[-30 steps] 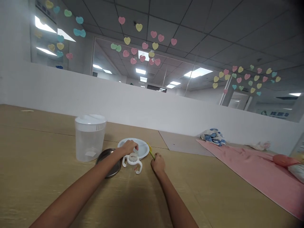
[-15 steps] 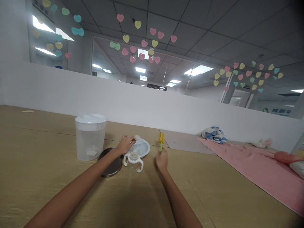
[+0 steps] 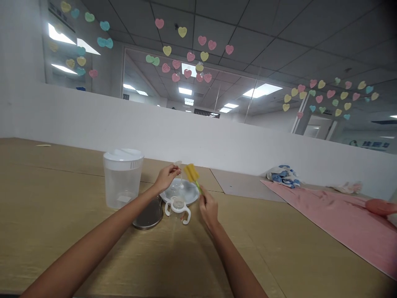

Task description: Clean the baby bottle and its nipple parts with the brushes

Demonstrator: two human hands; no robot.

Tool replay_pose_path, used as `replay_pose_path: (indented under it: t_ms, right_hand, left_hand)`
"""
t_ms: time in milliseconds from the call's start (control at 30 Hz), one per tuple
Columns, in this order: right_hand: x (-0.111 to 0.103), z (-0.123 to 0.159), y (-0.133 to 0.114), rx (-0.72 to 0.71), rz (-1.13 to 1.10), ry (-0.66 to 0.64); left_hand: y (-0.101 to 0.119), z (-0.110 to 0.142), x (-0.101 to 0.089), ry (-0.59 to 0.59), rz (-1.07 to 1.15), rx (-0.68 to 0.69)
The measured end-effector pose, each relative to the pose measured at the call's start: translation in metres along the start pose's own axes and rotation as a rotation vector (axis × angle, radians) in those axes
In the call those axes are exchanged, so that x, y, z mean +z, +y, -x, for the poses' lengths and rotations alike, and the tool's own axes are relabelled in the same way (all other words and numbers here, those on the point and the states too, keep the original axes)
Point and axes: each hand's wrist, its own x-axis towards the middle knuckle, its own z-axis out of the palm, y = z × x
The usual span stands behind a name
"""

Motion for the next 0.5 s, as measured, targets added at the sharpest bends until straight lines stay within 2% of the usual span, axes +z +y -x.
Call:
replay_pose_path:
  t_ms: [100,200,300,433,500]
  right_hand:
    - [-0.002,0.0,0.004,-0.103,0.059,-0.095]
    - [-0.007,-0.002,0.008,-0.182,0.188,-0.115]
    - [-0.013,-0.005,0.01,-0.244,0.294,-0.1]
    - [-0.013,-0.007,0.008,-0.141,0.332,0.014]
    - [-0.012,-0.006,0.007,-0.07,0.354,0.026]
  left_hand:
    - [0.0,-0.004,0.001,0.059,0.041,-0.008]
    - [0.0,-0.001,-0.002,0.112,0.057,-0.027]
    - [-0.005,0.012,-0.014,0.153,0.044,-0.068]
    - [-0.02,0.041,-0.034,0.174,-0.078,-0.169]
    - [-0.03,0.055,-0.041,0.175,-0.166,-0.221]
